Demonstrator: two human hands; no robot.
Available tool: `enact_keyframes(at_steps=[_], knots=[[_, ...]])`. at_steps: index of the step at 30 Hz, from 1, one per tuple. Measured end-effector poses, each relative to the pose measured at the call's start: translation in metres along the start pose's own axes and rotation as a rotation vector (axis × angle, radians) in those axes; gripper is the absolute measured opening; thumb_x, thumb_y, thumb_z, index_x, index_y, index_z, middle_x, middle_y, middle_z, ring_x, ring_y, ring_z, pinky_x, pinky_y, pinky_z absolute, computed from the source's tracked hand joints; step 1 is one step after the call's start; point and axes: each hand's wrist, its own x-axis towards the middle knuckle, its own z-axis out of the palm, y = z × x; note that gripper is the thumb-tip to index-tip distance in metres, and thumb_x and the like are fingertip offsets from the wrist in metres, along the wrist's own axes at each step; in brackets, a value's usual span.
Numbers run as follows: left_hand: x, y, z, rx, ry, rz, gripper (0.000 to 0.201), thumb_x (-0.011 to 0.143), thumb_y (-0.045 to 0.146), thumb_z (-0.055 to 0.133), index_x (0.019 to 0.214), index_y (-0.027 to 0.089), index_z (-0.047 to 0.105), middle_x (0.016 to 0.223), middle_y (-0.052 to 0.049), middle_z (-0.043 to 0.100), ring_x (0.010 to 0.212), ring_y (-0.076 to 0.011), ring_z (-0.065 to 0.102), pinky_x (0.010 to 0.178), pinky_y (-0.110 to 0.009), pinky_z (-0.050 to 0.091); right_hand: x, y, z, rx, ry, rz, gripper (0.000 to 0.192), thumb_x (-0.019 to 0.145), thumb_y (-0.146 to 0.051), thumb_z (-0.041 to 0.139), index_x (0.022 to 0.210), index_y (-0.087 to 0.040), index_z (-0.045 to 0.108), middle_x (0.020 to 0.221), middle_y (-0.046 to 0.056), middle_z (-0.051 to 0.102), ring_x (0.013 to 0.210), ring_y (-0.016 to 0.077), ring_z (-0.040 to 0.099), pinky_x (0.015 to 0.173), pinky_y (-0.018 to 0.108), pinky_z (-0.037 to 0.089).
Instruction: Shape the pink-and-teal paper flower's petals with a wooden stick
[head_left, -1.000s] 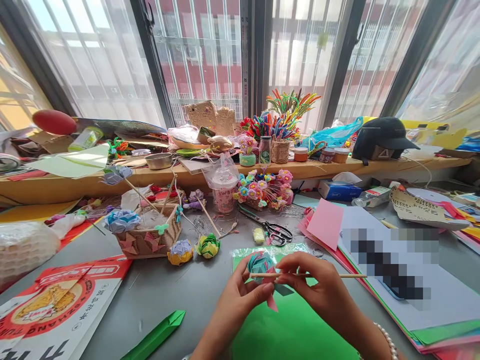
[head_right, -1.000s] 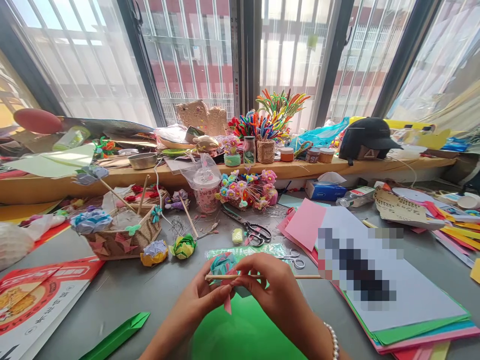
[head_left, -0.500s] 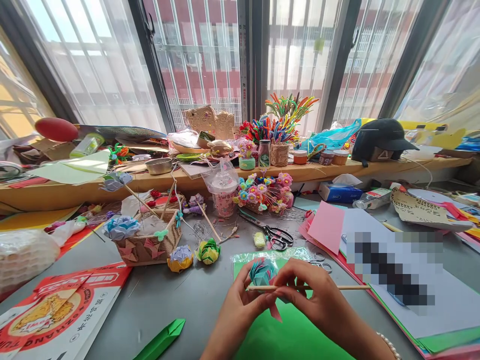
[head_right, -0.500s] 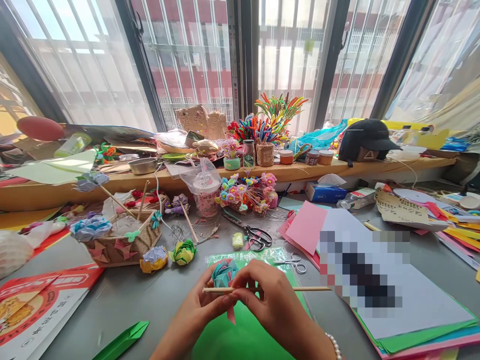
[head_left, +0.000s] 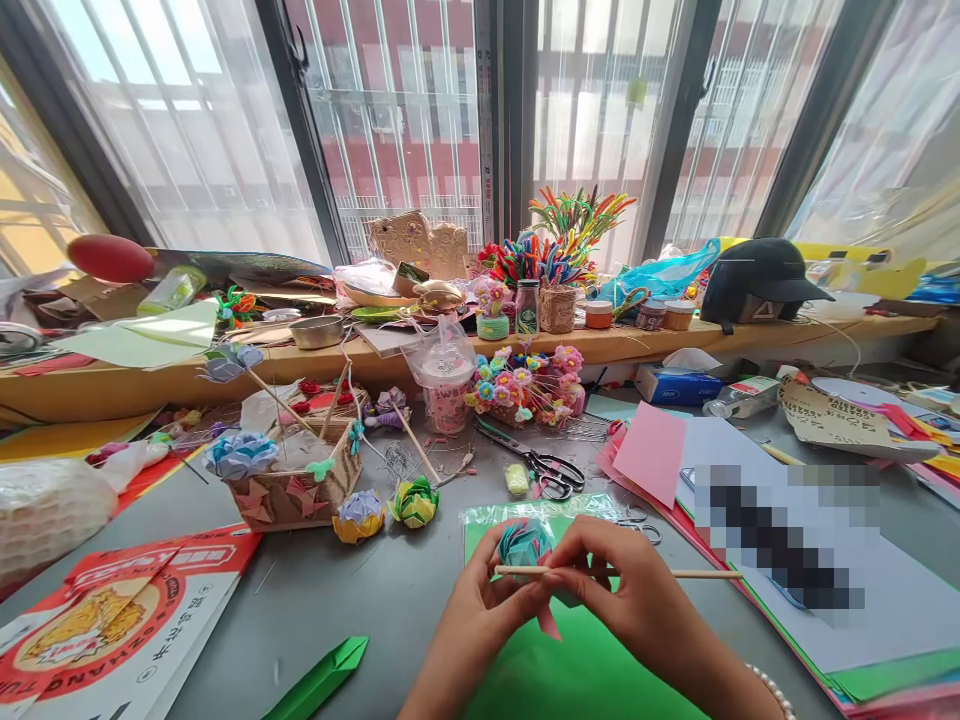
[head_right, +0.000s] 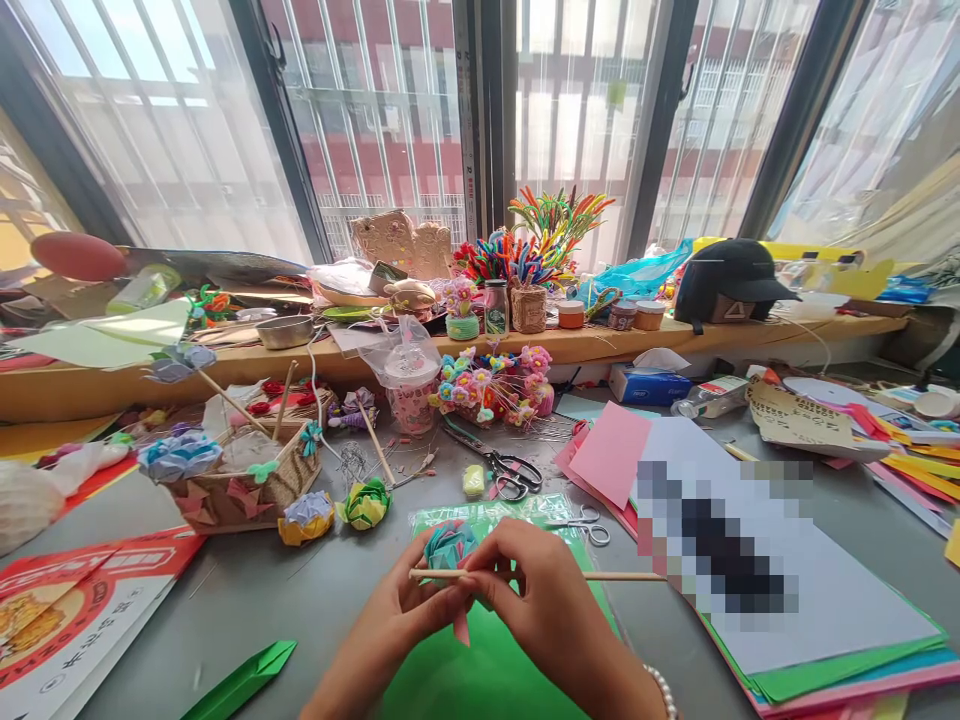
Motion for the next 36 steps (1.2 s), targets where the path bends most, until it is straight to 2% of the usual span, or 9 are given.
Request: enact_keyframes(at_steps=[7, 9, 11, 13, 15, 17, 18, 26, 36], knots=[[0.002, -0.005, -0.005, 0.050, -0.026, -0.026, 0.061, 0.062, 0.034, 0.074, 0.116, 0.019, 0.048, 0.084, -0.005, 0.063, 0.069, -0.0190, 0.063, 0.063, -0.032, 0.049, -0.002, 0.007, 0.008, -0.147, 0.170, -0.302, 0.013, 0.084, -0.015, 0.053, 0.074, -0.016, 0.061, 0.068, 0.004, 0.059, 0.062, 0.0141, 0.055, 0.053, 0.022, 0.042], [0.000, -0.006, -0.008, 0.196, 0.067, 0.041, 0.070, 0.061, 0.039, 0.073, 0.123, 0.022, 0.043, 0.099, -0.009, 0.061, 0.083, -0.0249, 0.062, 0.070, -0.037, 0.049, -0.002, 0.011, 0.009, -0.188, 0.191, -0.351, 0.014, 0.085, -0.016, 0.051, 0.075, -0.017, 0.061, 0.069, 0.004, 0.060, 0.064, 0.0148, 0.056, 0.055, 0.023, 0.044], [-0.002, -0.003, -0.010, 0.461, 0.238, 0.249, 0.071, 0.062, 0.038, 0.072, 0.126, 0.026, 0.041, 0.121, -0.012, 0.051, 0.105, -0.0297, 0.053, 0.082, -0.043, 0.045, -0.002, 0.013, 0.011, -0.227, 0.199, -0.385, 0.016, 0.087, -0.018, 0.050, 0.076, -0.017, 0.062, 0.071, 0.005, 0.061, 0.066, 0.0154, 0.058, 0.057, 0.023, 0.045], [-0.006, 0.004, -0.013, 0.806, 0.350, 0.548, 0.058, 0.067, 0.031, 0.070, 0.121, 0.030, 0.047, 0.127, -0.008, 0.045, 0.114, -0.0292, 0.044, 0.091, -0.046, 0.039, -0.002, 0.015, 0.012, -0.262, 0.202, -0.404, 0.018, 0.088, -0.020, 0.048, 0.077, -0.018, 0.062, 0.072, 0.005, 0.061, 0.066, 0.0152, 0.058, 0.057, 0.023, 0.046], [-0.009, 0.011, -0.014, 1.129, 0.304, 0.799, 0.036, 0.074, 0.022, 0.064, 0.107, 0.031, 0.058, 0.112, -0.005, 0.056, 0.103, -0.0252, 0.050, 0.087, -0.043, 0.041, -0.001, 0.015, 0.013, -0.285, 0.194, -0.403, 0.020, 0.089, -0.021, 0.046, 0.077, -0.018, 0.062, 0.071, 0.004, 0.060, 0.064, 0.0147, 0.058, 0.056, 0.022, 0.046], [-0.011, 0.017, -0.014, 1.324, 0.154, 0.921, 0.026, 0.076, 0.015, 0.061, 0.098, 0.030, 0.063, 0.094, -0.003, 0.063, 0.088, -0.0208, 0.055, 0.077, -0.035, 0.046, -0.001, 0.015, 0.014, -0.299, 0.182, -0.391, 0.021, 0.089, -0.021, 0.046, 0.077, -0.018, 0.063, 0.071, 0.005, 0.060, 0.064, 0.0146, 0.057, 0.055, 0.023, 0.045], [-0.012, 0.018, -0.014, 1.356, 0.138, 0.952, 0.025, 0.078, 0.014, 0.059, 0.097, 0.028, 0.063, 0.088, -0.002, 0.064, 0.083, -0.0197, 0.055, 0.074, -0.033, 0.046, -0.001, 0.016, 0.015, -0.301, 0.180, -0.390, 0.021, 0.089, -0.021, 0.046, 0.077, -0.017, 0.063, 0.072, 0.005, 0.060, 0.064, 0.0148, 0.057, 0.056, 0.023, 0.045], [-0.010, 0.021, -0.016, 1.406, 0.065, 0.994, 0.021, 0.079, 0.011, 0.058, 0.095, 0.023, 0.063, 0.079, -0.002, 0.065, 0.075, -0.0178, 0.055, 0.066, -0.029, 0.046, -0.001, 0.017, 0.014, -0.293, 0.163, -0.415, 0.021, 0.089, -0.021, 0.045, 0.079, -0.017, 0.063, 0.072, 0.005, 0.060, 0.065, 0.0142, 0.057, 0.057, 0.022, 0.045], [-0.014, 0.016, -0.009, 1.401, 0.146, 0.990, 0.014, 0.083, 0.011, 0.052, 0.087, 0.020, 0.061, 0.080, -0.003, 0.064, 0.075, -0.0181, 0.054, 0.069, -0.032, 0.043, 0.000, 0.017, 0.015, -0.347, 0.197, -0.460, 0.028, 0.092, -0.025, 0.041, 0.074, -0.016, 0.061, 0.067, 0.005, 0.059, 0.059, 0.0142, 0.057, 0.052, 0.022, 0.045]])
